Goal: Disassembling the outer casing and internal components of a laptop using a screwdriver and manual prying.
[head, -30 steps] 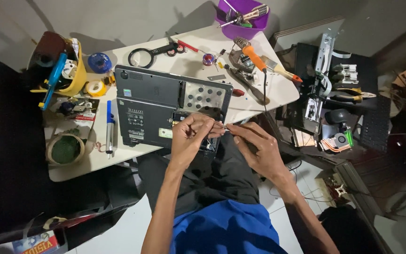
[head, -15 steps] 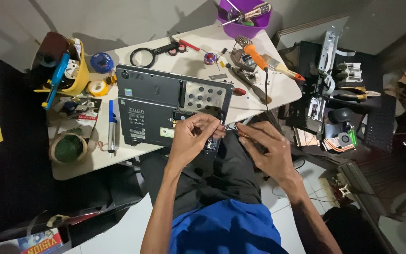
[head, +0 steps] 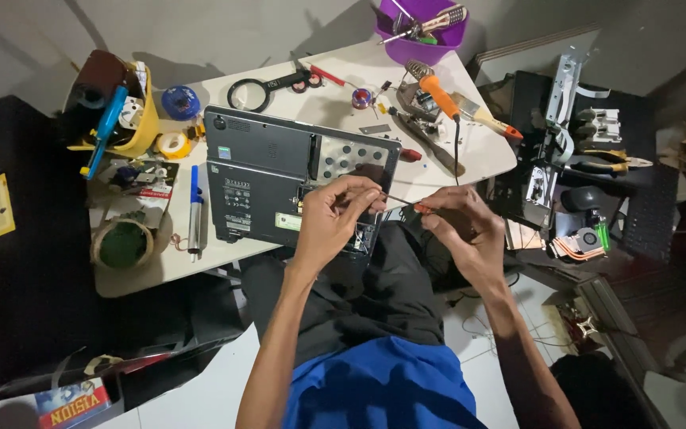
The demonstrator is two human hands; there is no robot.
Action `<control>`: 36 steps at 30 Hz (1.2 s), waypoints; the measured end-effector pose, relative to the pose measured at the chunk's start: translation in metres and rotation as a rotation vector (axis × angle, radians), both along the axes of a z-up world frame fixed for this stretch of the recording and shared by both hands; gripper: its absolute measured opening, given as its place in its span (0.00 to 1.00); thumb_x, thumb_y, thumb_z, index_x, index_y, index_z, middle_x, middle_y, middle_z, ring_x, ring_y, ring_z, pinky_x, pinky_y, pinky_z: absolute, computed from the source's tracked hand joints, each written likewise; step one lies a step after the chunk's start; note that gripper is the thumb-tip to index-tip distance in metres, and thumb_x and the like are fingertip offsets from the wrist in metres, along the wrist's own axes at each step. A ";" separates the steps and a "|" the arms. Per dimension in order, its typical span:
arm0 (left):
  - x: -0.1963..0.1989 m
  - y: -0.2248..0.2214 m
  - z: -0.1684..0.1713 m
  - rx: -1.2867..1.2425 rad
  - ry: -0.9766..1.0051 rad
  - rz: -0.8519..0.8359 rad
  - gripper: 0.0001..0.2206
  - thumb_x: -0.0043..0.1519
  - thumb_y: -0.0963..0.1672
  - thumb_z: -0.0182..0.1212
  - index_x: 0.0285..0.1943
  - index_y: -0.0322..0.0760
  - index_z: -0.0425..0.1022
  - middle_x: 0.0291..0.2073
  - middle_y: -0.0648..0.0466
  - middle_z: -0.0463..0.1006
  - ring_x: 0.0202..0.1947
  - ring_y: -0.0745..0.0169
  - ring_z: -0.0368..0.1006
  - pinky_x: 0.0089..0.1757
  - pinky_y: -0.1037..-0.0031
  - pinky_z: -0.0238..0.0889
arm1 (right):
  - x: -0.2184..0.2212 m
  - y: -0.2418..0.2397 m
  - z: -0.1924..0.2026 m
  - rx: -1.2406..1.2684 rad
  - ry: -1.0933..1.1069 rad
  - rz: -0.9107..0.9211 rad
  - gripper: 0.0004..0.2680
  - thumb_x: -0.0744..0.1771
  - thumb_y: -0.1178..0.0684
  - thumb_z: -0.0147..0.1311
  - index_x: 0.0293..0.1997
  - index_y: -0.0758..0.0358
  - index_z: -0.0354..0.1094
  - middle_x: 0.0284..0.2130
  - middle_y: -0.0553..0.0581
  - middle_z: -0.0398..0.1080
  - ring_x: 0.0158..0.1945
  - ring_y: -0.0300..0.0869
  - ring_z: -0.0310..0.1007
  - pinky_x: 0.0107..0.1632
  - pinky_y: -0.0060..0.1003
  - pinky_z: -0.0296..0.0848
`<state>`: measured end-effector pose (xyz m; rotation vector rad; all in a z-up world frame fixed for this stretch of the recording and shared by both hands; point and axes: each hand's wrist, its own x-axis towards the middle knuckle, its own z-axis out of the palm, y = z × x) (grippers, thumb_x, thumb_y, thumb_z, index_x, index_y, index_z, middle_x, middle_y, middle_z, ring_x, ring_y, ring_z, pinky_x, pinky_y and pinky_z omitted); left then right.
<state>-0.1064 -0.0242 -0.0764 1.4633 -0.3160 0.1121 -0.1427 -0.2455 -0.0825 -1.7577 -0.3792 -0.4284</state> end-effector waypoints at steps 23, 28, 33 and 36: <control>0.016 -0.016 -0.007 -0.220 0.010 -0.032 0.05 0.64 0.38 0.65 0.46 0.31 0.83 0.30 0.47 0.84 0.34 0.71 0.77 0.42 0.76 0.72 | 0.022 0.013 0.043 -0.248 -0.483 -0.167 0.05 0.64 0.67 0.67 0.37 0.67 0.76 0.35 0.61 0.78 0.38 0.50 0.82 0.42 0.38 0.78; 0.021 -0.009 -0.003 -0.087 -0.176 -0.009 0.04 0.63 0.37 0.65 0.44 0.32 0.84 0.30 0.43 0.84 0.36 0.63 0.78 0.42 0.69 0.72 | 0.024 0.007 0.045 -0.237 -0.466 -0.131 0.05 0.64 0.66 0.69 0.36 0.67 0.76 0.35 0.61 0.79 0.37 0.49 0.82 0.37 0.35 0.75; 0.025 -0.008 0.006 0.108 -0.407 0.063 0.04 0.63 0.37 0.66 0.43 0.37 0.84 0.36 0.47 0.82 0.38 0.50 0.79 0.45 0.61 0.71 | 0.023 0.010 0.064 -0.317 -0.421 -0.126 0.06 0.65 0.65 0.69 0.41 0.66 0.76 0.35 0.63 0.79 0.37 0.54 0.81 0.34 0.39 0.76; 0.028 -0.011 0.010 0.126 -0.452 0.113 0.06 0.64 0.37 0.65 0.46 0.36 0.84 0.39 0.48 0.80 0.38 0.52 0.77 0.45 0.62 0.72 | 0.028 0.011 0.049 -0.418 -0.475 -0.170 0.06 0.64 0.62 0.71 0.41 0.62 0.77 0.36 0.61 0.80 0.35 0.54 0.81 0.33 0.39 0.75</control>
